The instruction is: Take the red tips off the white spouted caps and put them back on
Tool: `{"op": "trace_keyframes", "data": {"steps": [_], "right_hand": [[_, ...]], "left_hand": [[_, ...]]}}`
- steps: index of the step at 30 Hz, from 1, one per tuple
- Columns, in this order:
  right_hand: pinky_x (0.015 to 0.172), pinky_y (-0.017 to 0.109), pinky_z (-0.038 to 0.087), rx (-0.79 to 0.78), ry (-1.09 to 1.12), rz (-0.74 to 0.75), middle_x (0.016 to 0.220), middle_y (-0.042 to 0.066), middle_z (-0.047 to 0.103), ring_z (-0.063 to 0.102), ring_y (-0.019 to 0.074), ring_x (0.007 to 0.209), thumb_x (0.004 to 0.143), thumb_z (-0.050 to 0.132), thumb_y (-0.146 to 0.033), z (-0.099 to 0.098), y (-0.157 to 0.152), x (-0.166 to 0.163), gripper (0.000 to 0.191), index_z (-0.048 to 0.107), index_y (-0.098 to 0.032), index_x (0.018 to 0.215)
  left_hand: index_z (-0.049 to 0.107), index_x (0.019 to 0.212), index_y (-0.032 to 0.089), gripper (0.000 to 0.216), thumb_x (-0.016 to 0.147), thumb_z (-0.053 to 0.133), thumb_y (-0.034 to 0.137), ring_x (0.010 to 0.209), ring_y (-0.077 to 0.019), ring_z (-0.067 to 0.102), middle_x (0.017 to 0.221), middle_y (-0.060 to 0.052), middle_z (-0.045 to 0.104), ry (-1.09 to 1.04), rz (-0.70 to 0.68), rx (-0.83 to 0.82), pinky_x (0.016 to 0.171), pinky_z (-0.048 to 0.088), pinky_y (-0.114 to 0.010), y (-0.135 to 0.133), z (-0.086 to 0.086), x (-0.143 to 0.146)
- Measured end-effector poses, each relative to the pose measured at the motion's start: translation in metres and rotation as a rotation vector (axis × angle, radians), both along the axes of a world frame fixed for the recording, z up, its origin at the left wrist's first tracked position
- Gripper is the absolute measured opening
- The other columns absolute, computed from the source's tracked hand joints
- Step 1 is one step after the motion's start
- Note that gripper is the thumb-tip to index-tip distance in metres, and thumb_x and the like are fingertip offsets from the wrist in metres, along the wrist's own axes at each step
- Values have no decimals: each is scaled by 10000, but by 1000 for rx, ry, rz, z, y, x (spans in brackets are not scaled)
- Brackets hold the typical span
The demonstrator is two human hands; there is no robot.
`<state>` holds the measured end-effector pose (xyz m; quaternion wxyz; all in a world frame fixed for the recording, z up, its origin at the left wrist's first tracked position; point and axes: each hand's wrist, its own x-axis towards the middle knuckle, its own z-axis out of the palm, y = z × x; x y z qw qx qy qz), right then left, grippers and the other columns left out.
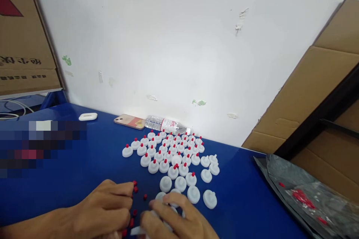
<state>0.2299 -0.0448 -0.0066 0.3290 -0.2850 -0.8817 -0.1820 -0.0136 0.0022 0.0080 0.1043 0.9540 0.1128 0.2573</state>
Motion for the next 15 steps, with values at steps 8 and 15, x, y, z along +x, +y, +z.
{"op": "trace_keyframes", "data": {"steps": [8,15], "right_hand": [[980,442,440,-84,68,-350,1068,48,736,693,215,1003,981,577,-266,15,33,60,153,630,-234,1121],[1069,511,399,-434,-24,-535,985,27,745,698,209,1005,1069,311,-321,7,42,68,402,707,-253,1065]], "left_hand": [[481,804,204,196,967,393,140,703,-174,471,712,-12,558,-30,222,56,599,347,-329,27,2,-6],[556,985,206,160,979,407,149,859,-197,522,902,-35,618,105,263,10,642,385,-305,33,-3,0]]}}
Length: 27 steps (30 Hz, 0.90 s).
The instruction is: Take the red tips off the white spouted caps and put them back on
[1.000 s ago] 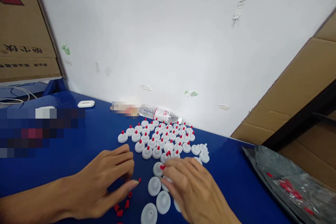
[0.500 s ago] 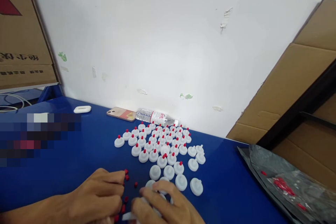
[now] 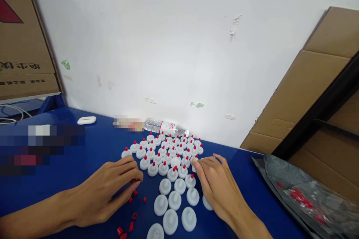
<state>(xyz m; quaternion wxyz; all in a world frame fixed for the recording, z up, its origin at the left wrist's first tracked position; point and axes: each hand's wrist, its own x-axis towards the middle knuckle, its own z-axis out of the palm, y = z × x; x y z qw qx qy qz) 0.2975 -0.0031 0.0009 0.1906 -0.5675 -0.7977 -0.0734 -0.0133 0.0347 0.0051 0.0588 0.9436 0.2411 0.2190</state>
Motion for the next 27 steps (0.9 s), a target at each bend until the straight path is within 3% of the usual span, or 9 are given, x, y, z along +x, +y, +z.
{"op": "trace_keyframes", "data": {"steps": [7,13,20,24,27], "right_hand": [[1044,522,427,-2,-37,21,1041,39,745,693,213,1018,1069,307,-318,-3,0,1,382,677,-267,1151],[1043,560,432,41,-86,36,1210,53,691,628,272,1151,984,523,-441,-1,2,8,244,687,-302,1099],[1006,539,483,29,-91,62,1319,54,621,521,304,1291,925,628,-378,-4,3,9,119,715,-301,948],[988,498,513,5,-18,81,1296,34,647,567,281,1257,954,580,-403,0,4,11,158,708,-311,938],[956,451,542,-17,97,50,1285,37,667,627,264,1195,978,532,-446,5,3,12,194,654,-296,961]], "left_hand": [[562,1100,218,243,968,398,97,967,-212,545,1076,-63,578,137,55,30,650,418,-287,0,0,0],[584,1103,213,277,935,433,53,955,-215,573,1142,-80,548,253,174,42,656,464,-282,7,-7,-1],[532,1285,235,603,774,494,-83,1057,-232,556,1177,-72,581,353,112,110,713,492,-273,12,-13,-2],[529,1306,244,600,799,506,-76,1089,-226,549,1188,-62,607,340,69,109,755,494,-277,12,-12,-3],[566,1267,237,454,883,528,-1,1047,-230,566,1130,-64,635,301,57,113,737,487,-278,9,-8,-1]]}}
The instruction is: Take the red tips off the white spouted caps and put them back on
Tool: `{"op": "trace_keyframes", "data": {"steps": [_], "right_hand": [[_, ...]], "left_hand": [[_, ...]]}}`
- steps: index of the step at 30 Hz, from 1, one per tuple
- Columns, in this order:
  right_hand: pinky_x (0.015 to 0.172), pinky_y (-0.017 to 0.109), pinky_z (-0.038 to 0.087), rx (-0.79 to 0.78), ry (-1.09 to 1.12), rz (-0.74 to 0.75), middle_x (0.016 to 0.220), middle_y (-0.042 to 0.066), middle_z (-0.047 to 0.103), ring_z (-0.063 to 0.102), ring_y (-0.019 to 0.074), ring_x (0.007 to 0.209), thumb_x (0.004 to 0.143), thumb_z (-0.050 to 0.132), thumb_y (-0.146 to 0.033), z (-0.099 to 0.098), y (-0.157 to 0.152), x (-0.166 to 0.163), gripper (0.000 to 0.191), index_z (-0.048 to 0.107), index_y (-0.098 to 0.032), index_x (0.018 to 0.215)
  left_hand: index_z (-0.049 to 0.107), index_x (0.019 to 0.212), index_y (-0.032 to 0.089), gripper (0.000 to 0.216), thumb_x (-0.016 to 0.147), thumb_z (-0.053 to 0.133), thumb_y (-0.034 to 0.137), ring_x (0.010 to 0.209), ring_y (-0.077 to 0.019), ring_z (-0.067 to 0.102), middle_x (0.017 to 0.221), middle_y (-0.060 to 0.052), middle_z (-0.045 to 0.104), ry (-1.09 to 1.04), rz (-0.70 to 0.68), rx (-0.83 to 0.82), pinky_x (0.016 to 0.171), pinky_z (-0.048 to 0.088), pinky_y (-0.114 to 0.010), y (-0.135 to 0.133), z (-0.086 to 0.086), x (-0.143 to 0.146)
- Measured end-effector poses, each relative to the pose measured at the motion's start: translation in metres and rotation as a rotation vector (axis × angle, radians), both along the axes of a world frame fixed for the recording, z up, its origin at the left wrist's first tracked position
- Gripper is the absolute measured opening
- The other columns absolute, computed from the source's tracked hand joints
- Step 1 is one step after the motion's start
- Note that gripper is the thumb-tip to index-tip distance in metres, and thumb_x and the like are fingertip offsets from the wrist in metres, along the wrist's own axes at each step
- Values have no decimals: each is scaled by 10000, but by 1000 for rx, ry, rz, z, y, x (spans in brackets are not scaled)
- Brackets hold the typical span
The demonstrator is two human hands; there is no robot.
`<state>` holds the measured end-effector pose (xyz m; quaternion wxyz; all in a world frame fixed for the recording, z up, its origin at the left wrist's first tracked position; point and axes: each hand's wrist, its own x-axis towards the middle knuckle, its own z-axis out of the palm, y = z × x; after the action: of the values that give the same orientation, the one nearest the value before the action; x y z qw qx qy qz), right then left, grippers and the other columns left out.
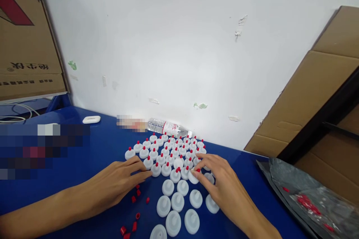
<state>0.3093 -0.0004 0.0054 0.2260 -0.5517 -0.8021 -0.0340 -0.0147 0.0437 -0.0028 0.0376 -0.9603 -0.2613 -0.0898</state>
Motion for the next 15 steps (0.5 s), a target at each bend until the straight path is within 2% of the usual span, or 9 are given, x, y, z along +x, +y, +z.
{"op": "trace_keyframes", "data": {"steps": [3,5,9,12,15], "right_hand": [[876,361,578,-41,123,-27,1230,61,705,665,236,1152,1015,463,-428,0,-1,0,178,556,-277,1004],[844,315,583,-8,153,-23,1201,75,717,678,222,1131,1019,461,-402,-1,-1,-1,143,516,-269,1021],[851,301,571,186,37,47,1221,66,689,682,206,1103,1006,477,-296,-3,-4,-5,93,552,-268,1054],[897,337,546,332,-106,103,1246,61,676,675,204,1091,992,467,-198,-1,-12,-11,194,606,-270,1106],[915,367,525,517,-266,175,1251,58,695,696,215,1030,946,547,-161,3,-25,-23,254,646,-273,1151]], "left_hand": [[634,1156,221,257,982,476,118,968,-227,582,1014,-66,649,-45,4,-29,742,483,-288,-5,6,3],[647,1106,209,239,998,443,146,952,-231,578,982,-67,646,-75,7,-65,762,483,-305,-8,10,3],[628,1079,202,259,1002,387,147,952,-229,557,996,-70,636,-172,-9,-117,735,469,-310,-9,13,2],[604,1094,210,245,1008,379,160,942,-216,554,1000,-60,637,-280,-47,-94,735,458,-312,-12,12,2],[579,1099,230,152,1025,449,252,923,-205,570,987,-35,655,-338,-97,-39,710,454,-303,-21,10,6]]}}
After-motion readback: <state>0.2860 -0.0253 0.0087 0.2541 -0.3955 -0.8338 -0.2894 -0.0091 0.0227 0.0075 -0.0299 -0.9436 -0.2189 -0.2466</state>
